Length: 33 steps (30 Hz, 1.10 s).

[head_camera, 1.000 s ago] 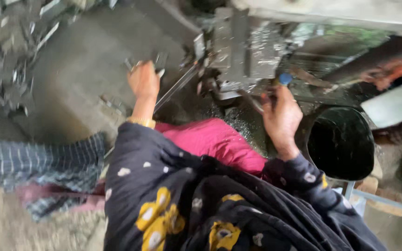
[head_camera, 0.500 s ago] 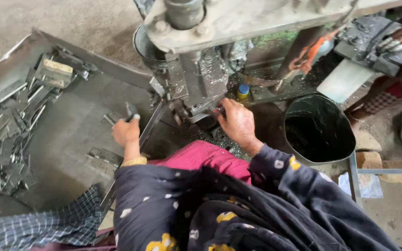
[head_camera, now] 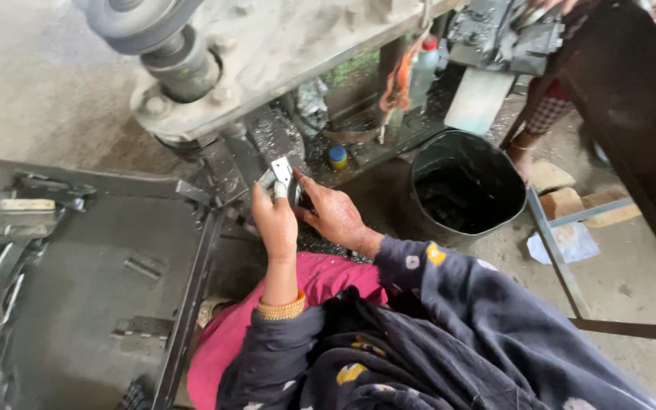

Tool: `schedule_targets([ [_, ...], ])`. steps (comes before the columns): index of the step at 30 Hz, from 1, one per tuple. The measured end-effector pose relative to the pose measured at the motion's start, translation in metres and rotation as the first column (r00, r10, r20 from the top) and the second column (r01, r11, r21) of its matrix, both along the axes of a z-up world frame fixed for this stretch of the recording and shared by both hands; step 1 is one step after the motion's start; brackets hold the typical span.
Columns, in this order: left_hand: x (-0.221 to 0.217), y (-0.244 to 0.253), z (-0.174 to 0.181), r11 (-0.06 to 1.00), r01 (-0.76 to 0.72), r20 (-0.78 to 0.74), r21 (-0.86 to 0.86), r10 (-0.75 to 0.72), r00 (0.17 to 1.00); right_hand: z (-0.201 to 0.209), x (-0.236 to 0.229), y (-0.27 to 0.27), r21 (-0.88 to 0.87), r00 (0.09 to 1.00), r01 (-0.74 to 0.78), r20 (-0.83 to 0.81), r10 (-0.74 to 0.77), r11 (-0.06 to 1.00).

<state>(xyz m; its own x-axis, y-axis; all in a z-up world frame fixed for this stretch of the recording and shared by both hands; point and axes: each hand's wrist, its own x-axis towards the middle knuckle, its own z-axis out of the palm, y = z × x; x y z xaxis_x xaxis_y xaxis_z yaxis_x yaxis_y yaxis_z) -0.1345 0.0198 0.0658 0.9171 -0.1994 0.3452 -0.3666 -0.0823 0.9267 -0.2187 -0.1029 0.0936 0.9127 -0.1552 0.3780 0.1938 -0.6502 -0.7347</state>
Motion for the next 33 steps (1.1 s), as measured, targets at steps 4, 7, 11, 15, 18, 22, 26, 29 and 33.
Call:
schedule_targets([
  [4, 0.004, 0.011, 0.005, 0.958, 0.213, -0.179, -0.194, -0.248, 0.952, -0.007, 0.006, -0.008, 0.241, 0.995, -0.045, -0.079, 0.066, 0.969],
  [7, 0.004, 0.027, 0.007, 0.925, 0.113, -0.425, -0.362, -0.272, 0.863, -0.023, 0.007, -0.011, 0.372, 0.978, -0.177, -0.037, 0.205, 0.911],
  [11, 0.0, 0.037, -0.009, 0.915, 0.038, -0.494, -0.403, -0.252, 0.832, -0.044, 0.009, -0.015, 0.543, 0.953, -0.262, 0.016, 0.303, 0.797],
  [15, 0.005, 0.042, -0.037, 0.913, 0.031, -0.537, -0.407, -0.267, 0.8, -0.049, 0.01, -0.017, 0.355, 0.991, -0.099, 0.121, 0.06, 0.93],
  [18, 0.034, 0.037, -0.052, 0.973, -0.051, -0.442, -0.227, -0.056, 0.895, -0.044, 0.013, -0.012, 0.471, 0.994, -0.046, 0.11, -0.007, 0.881],
  [22, 0.084, 0.018, -0.056, 0.894, -0.365, 0.065, 0.261, 0.361, 0.93, -0.036, 0.009, -0.014, 0.194, 0.997, 0.071, -0.002, -0.072, 0.978],
  [26, 0.075, 0.006, -0.052, 0.605, -0.485, 0.373, 0.631, 0.311, 0.874, -0.03, -0.002, -0.011, 0.028, 0.993, 0.106, -0.062, -0.105, 0.994],
  [29, 0.047, 0.006, -0.049, 0.246, -0.528, 0.507, 0.813, 0.147, 0.85, -0.023, 0.007, -0.004, -0.051, 0.987, 0.12, -0.099, -0.124, 0.991],
  [33, 0.041, 0.007, -0.053, 0.308, -0.396, 0.378, 0.865, 0.119, 0.918, -0.032, 0.014, -0.009, -0.193, 0.961, 0.107, -0.23, -0.151, 0.975],
])
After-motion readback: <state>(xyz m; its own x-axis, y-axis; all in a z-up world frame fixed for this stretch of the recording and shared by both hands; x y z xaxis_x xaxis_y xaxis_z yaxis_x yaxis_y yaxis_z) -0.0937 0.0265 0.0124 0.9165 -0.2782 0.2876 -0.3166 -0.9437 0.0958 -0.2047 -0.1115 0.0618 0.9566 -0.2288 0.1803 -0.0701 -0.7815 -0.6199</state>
